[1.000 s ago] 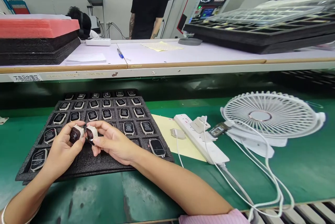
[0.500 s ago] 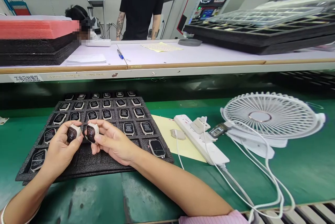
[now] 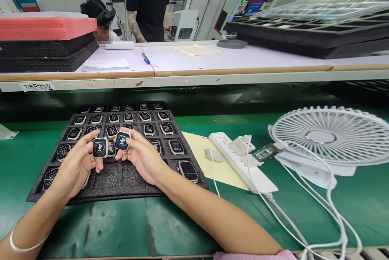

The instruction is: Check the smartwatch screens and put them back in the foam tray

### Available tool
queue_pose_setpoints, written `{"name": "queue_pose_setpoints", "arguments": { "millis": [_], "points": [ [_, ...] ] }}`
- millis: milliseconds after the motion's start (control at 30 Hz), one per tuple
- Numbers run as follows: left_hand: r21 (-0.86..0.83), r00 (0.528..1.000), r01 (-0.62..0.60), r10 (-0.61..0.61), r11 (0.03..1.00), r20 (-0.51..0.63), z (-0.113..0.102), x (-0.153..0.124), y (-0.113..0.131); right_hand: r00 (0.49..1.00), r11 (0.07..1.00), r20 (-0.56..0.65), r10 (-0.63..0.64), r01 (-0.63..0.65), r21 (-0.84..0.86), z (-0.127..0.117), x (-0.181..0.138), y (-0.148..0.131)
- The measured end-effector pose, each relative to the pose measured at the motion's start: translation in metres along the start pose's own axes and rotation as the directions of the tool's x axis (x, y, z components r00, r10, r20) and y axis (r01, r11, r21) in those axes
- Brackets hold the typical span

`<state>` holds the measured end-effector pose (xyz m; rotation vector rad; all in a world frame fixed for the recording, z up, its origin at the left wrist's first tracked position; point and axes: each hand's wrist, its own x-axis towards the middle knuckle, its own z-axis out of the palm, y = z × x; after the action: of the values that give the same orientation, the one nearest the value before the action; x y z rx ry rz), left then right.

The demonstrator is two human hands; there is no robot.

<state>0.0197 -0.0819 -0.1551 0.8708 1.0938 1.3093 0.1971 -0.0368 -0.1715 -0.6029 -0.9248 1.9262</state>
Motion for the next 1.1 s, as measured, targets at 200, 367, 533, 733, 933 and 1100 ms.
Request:
{"name": "queue_pose_setpoints", "arguments": {
  "millis": [200,367,533,733,933,1100],
  "points": [
    [0.033,0.999,-0.009,0.008,0.999,0.048,-0.001,0.0,-0.004,1.0,0.997,-0.017,-0.012,0.01,-0.079,0.002,-0.003,0.002],
    [0.053,0.998,-0.052,0.05,0.997,0.043,-0.002,0.002,-0.008,0.999,0.989,-0.01,-0.031,0.029,-0.142,0.001,-0.002,0.004],
    [0.054,0.995,-0.078,0.074,0.996,0.066,-0.002,0.002,-0.011,0.999,0.986,0.001,-0.043,0.043,-0.164,0.0,-0.001,0.005],
    [0.082,0.993,-0.093,0.086,0.992,0.083,-0.002,0.004,-0.011,0.999,0.986,0.018,-0.046,0.048,-0.159,0.0,-0.001,0.006],
    [0.11,0.993,-0.091,0.081,0.99,0.089,-0.003,0.004,-0.011,0.998,0.981,0.022,-0.063,0.066,-0.181,-0.002,0.0,0.008],
    [0.126,0.992,-0.104,0.093,0.987,0.089,-0.003,0.003,-0.011,0.997,0.975,0.029,-0.071,0.075,-0.21,-0.002,-0.001,0.008]
  ]
}}
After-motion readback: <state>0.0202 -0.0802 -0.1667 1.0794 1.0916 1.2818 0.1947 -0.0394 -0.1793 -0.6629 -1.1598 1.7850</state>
